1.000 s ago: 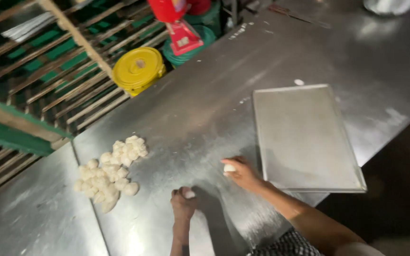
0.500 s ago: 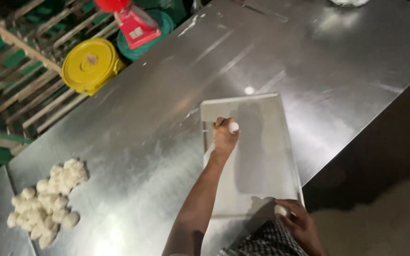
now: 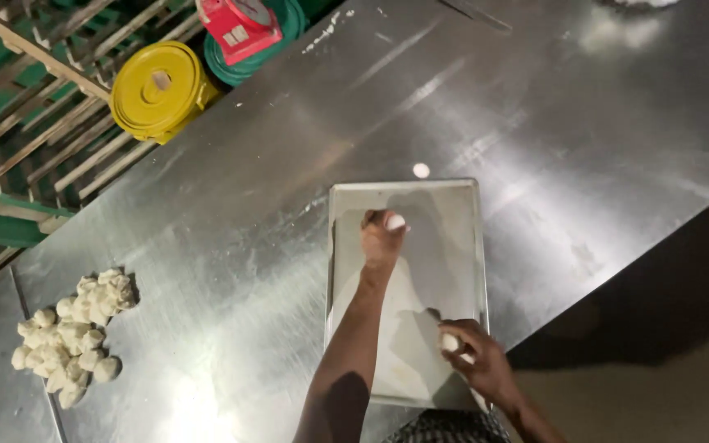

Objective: The recorder is rolling pieces of dough into balls and placing them onto metal trays.

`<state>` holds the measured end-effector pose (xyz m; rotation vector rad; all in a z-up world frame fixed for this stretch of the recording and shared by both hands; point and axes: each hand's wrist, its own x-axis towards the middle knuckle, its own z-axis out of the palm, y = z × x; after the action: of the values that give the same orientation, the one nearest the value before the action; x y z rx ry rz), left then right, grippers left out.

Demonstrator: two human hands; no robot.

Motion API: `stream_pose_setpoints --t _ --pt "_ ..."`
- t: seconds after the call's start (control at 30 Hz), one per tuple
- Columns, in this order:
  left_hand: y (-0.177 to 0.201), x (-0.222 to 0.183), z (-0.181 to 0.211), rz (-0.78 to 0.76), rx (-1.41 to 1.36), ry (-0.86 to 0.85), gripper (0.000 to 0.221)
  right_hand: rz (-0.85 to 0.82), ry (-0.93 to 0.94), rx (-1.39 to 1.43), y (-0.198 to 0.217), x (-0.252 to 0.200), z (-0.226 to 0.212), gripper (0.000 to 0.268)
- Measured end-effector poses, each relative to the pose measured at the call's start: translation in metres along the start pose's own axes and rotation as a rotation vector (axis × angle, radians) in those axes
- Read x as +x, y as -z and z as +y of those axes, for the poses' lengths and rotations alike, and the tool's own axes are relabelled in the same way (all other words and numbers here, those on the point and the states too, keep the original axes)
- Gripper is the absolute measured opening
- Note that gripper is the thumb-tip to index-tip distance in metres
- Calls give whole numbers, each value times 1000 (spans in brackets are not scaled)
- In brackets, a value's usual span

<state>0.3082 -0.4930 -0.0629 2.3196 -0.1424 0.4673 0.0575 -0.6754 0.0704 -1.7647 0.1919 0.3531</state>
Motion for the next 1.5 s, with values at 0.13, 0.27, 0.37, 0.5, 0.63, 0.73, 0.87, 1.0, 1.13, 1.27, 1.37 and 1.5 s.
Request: stream_pose_setpoints --t 0.13,0.27,0.37,0.5,0.63,0.73,0.87,1.0,1.13,1.27,1.37,1.5 --pt "2 -3 7 4 43 -12 45 -49 75 -46 -4 16 -15 46" --pt "11 -2 20 -35 87 5 57 -28 111 -122 -9 23 -31 51" --pt "21 -3 20 -122 -232 168 75 34 168 -195 -15 44 -11 54" --pt "53 -42 -8 -160 -877 543 92 229 290 -351 -35 94 6 48" --pt "172 -166 -64 109 33 133 57 291 420 -297 -54 142 -16 43" --pt "254 -323 -118 202 -166 516 40 342 564 -351 -70 153 -4 40" --pt "349 -394 -88 471 -156 1061 56 333 637 -537 -74 179 6 41" --pt "392 -443 -98 609 -26 1079 46 350 773 -597 -78 170 19 40" --pt "412 -399 -166 646 37 881 37 296 628 -658 -90 142 3 59" --pt "462 -266 -202 487 120 550 26 516 639 -889 -113 76 22 38" --pt "484 -189 -262 447 248 484 38 597 695 -778 -155 24 69 29" --pt "526 -75 -279 410 321 488 61 301 494 -566 -178 21 225 35"
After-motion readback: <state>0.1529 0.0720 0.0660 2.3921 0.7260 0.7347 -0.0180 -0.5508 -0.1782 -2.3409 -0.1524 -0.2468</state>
